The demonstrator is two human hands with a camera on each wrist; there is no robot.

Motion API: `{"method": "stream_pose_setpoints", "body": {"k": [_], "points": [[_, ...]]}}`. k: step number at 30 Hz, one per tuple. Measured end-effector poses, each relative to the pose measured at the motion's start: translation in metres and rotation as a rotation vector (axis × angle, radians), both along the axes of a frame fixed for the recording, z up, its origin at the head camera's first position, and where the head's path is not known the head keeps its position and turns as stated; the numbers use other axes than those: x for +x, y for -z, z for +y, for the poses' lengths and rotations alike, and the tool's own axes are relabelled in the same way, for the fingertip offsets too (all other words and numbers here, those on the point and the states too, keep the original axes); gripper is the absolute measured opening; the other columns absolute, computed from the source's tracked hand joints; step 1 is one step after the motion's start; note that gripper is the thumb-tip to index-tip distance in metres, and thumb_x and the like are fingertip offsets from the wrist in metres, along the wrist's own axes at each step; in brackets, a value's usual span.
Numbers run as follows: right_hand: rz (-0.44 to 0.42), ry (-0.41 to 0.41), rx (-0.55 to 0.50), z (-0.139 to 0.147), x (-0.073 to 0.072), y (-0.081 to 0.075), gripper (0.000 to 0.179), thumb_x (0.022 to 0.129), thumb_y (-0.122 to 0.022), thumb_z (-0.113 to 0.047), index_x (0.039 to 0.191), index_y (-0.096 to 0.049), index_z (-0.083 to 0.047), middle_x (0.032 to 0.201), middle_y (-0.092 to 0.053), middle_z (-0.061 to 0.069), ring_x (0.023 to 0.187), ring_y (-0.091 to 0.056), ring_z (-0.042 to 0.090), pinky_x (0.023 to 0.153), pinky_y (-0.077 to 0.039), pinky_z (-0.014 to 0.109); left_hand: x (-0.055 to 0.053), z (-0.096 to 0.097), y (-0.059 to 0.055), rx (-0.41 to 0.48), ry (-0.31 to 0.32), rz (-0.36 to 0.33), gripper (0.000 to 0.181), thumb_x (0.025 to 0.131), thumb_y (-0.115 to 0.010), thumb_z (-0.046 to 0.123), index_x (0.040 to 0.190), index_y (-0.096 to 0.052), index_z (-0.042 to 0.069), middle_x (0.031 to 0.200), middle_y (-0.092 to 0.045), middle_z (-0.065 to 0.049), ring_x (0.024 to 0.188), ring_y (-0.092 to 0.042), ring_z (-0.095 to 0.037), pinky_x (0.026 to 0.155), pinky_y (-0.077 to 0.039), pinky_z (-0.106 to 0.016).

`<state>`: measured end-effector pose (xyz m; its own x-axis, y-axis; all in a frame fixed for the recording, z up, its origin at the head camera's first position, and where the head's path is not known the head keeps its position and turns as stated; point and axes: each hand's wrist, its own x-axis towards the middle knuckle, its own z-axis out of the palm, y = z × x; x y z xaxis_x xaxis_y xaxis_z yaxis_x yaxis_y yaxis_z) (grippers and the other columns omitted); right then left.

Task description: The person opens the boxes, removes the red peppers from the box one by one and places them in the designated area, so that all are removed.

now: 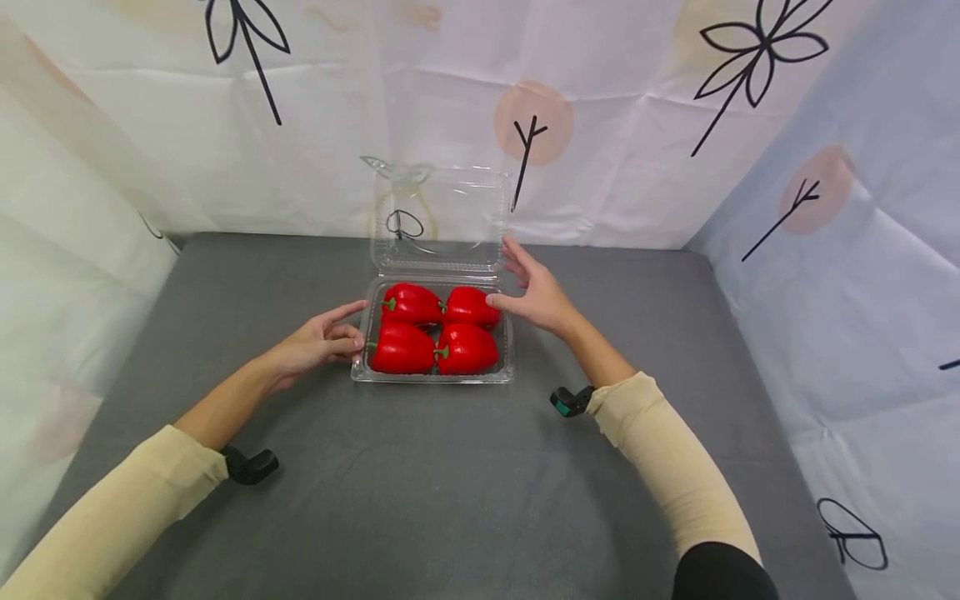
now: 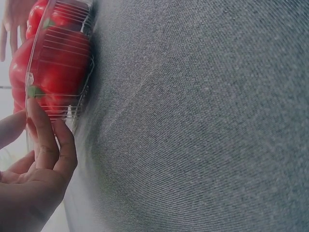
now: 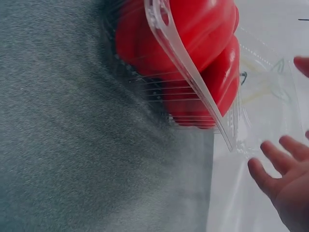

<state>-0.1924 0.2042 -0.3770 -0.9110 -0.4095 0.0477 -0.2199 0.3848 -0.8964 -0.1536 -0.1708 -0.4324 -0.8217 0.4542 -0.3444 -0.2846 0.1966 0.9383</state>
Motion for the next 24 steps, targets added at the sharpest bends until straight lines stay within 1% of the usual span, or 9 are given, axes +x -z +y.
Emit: {"method": "stream_pose_setpoints", "body": {"k": [2, 4, 8, 9, 12, 16, 17, 19, 24], "points": [[-0.014, -0.056, -0.015, 0.002, 0.001, 0.002, 0.091, 0.088, -0.073, -0.007, 0.160, -0.019, -0.014, 0.159, -0.030, 0.017, 0.143, -0.034, 0.036, 0.112, -0.032, 0.056, 0.000, 0.000, 0.000, 0.004, 0.000, 0.000, 0.074, 0.097, -0.064, 0.009, 0.159, -0.023, 0.015, 0.098, -0.064, -0.009, 0.085, -0.063, -0.018, 0.090, -0.054, -0.032], [-0.046, -0.120, -0.059, 0.004, 0.002, 0.003, 0.091, 0.088, -0.074, -0.006, 0.160, -0.020, -0.016, 0.159, -0.031, 0.017, 0.142, -0.036, 0.036, 0.111, -0.032, 0.056, 0.000, -0.001, 0.001, 0.009, 0.001, 0.002, 0.073, 0.098, -0.063, 0.008, 0.159, -0.023, 0.014, 0.098, -0.064, -0.008, 0.085, -0.063, -0.018, 0.090, -0.055, -0.033], [-0.164, -0.225, -0.162, 0.007, 0.005, 0.003, 0.091, 0.087, -0.076, -0.004, 0.159, -0.023, -0.019, 0.157, -0.033, 0.021, 0.139, -0.041, 0.036, 0.112, -0.032, 0.054, -0.001, -0.001, 0.001, 0.016, 0.004, 0.008, 0.072, 0.098, -0.062, 0.007, 0.158, -0.024, 0.015, 0.096, -0.064, -0.007, 0.084, -0.064, -0.017, 0.088, -0.055, -0.032], [-0.193, -0.240, -0.178, 0.008, 0.005, 0.003, 0.091, 0.087, -0.076, -0.004, 0.159, -0.024, -0.019, 0.156, -0.034, 0.021, 0.139, -0.041, 0.036, 0.112, -0.033, 0.054, -0.001, -0.001, 0.002, 0.019, 0.004, 0.009, 0.071, 0.098, -0.062, 0.007, 0.158, -0.024, 0.015, 0.096, -0.064, -0.007, 0.084, -0.064, -0.017, 0.088, -0.055, -0.032], [-0.247, -0.260, -0.192, 0.010, 0.006, 0.003, 0.090, 0.086, -0.077, -0.003, 0.159, -0.024, -0.016, 0.154, -0.038, 0.021, 0.138, -0.042, 0.035, 0.107, -0.041, 0.049, -0.002, -0.001, 0.002, 0.022, 0.006, 0.009, 0.071, 0.098, -0.062, 0.007, 0.158, -0.024, 0.014, 0.096, -0.064, -0.007, 0.084, -0.064, -0.017, 0.087, -0.055, -0.031], [-0.268, -0.281, -0.175, 0.012, 0.007, 0.004, 0.089, 0.086, -0.077, -0.003, 0.158, -0.025, -0.008, 0.152, -0.042, 0.019, 0.137, -0.043, 0.035, 0.097, -0.051, 0.040, -0.001, -0.001, 0.001, 0.026, 0.006, 0.004, 0.072, 0.098, -0.062, 0.007, 0.158, -0.023, 0.014, 0.095, -0.064, -0.007, 0.083, -0.064, -0.017, 0.087, -0.055, -0.031], [-0.271, -0.290, -0.170, 0.012, 0.007, 0.004, 0.088, 0.086, -0.077, -0.002, 0.157, -0.024, -0.006, 0.151, -0.042, 0.019, 0.137, -0.043, 0.036, 0.097, -0.051, 0.040, -0.001, -0.001, 0.001, 0.026, 0.005, 0.003, 0.072, 0.098, -0.062, 0.007, 0.158, -0.023, 0.014, 0.095, -0.064, -0.007, 0.083, -0.064, -0.017, 0.087, -0.055, -0.031], [-0.274, -0.304, -0.153, 0.012, 0.007, 0.006, 0.087, 0.086, -0.077, -0.002, 0.157, -0.026, -0.006, 0.150, -0.044, 0.019, 0.137, -0.044, 0.037, 0.101, -0.048, 0.043, -0.001, -0.001, 0.001, 0.025, 0.005, 0.002, 0.072, 0.098, -0.062, 0.007, 0.158, -0.024, 0.014, 0.095, -0.064, -0.007, 0.082, -0.064, -0.017, 0.087, -0.055, -0.031], [-0.264, -0.319, -0.116, 0.012, 0.006, 0.008, 0.086, 0.084, -0.079, -0.006, 0.155, -0.029, -0.004, 0.148, -0.047, 0.020, 0.135, -0.046, 0.037, 0.111, -0.035, 0.050, -0.001, -0.001, 0.001, 0.028, 0.006, 0.007, 0.072, 0.098, -0.062, 0.007, 0.158, -0.024, 0.015, 0.095, -0.064, -0.007, 0.082, -0.064, -0.017, 0.087, -0.055, -0.031]]}}
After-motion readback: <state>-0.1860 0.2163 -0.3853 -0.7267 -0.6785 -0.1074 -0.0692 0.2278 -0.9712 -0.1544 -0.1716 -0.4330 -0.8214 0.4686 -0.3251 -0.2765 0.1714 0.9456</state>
